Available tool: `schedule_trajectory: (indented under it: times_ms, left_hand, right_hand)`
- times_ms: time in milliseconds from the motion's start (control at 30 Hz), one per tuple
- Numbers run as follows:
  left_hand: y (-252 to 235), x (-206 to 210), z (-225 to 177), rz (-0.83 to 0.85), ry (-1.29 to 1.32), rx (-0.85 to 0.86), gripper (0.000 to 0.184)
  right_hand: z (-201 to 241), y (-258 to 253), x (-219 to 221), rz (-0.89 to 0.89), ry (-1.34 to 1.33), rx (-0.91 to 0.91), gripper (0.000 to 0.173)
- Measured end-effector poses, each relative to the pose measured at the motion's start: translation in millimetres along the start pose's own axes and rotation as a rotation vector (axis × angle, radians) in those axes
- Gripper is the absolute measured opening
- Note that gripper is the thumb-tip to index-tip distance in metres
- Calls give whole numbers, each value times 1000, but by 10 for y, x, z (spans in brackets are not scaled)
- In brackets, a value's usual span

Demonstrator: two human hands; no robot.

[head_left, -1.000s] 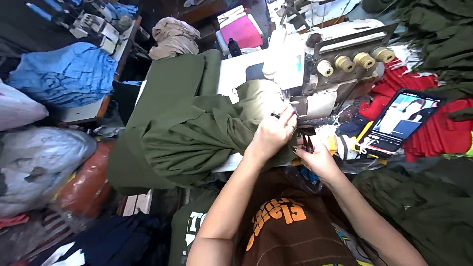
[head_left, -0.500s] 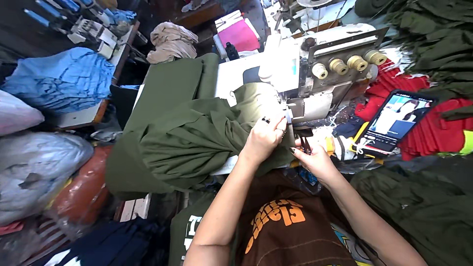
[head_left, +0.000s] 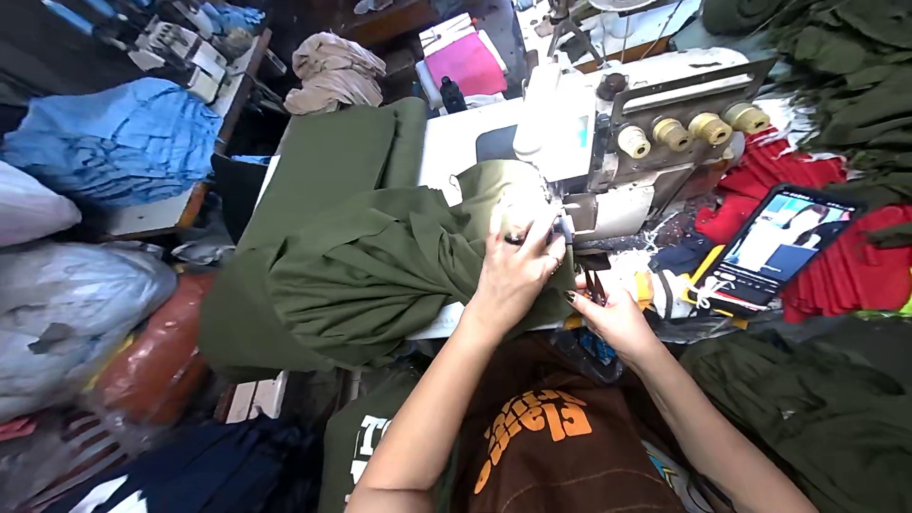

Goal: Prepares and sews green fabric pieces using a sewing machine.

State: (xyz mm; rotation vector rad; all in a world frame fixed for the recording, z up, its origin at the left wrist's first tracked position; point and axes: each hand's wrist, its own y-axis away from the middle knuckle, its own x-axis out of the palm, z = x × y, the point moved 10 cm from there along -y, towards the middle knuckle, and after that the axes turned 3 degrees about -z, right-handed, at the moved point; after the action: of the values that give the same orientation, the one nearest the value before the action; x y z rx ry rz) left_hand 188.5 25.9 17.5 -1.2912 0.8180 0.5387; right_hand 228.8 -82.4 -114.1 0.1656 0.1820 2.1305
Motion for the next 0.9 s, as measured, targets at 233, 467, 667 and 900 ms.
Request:
schedule_trajectory:
  times_ms: [233,467,667,900]
  left_hand:
    - [165,37,1,-21,-39,-6,28]
    - [119,112,89,29,155,58,27]
    - [102,104,110,38,169,66,27]
    - [11,199,228,56,154,67,30]
  right_hand:
    - [19,3,0,-6,-3,-16,18]
    - [30,26,-1,-14,-12,-4,16]
    - [27,38,10,-22,-17,-1,17]
    - [171,-93,31,-50,63,-73,23]
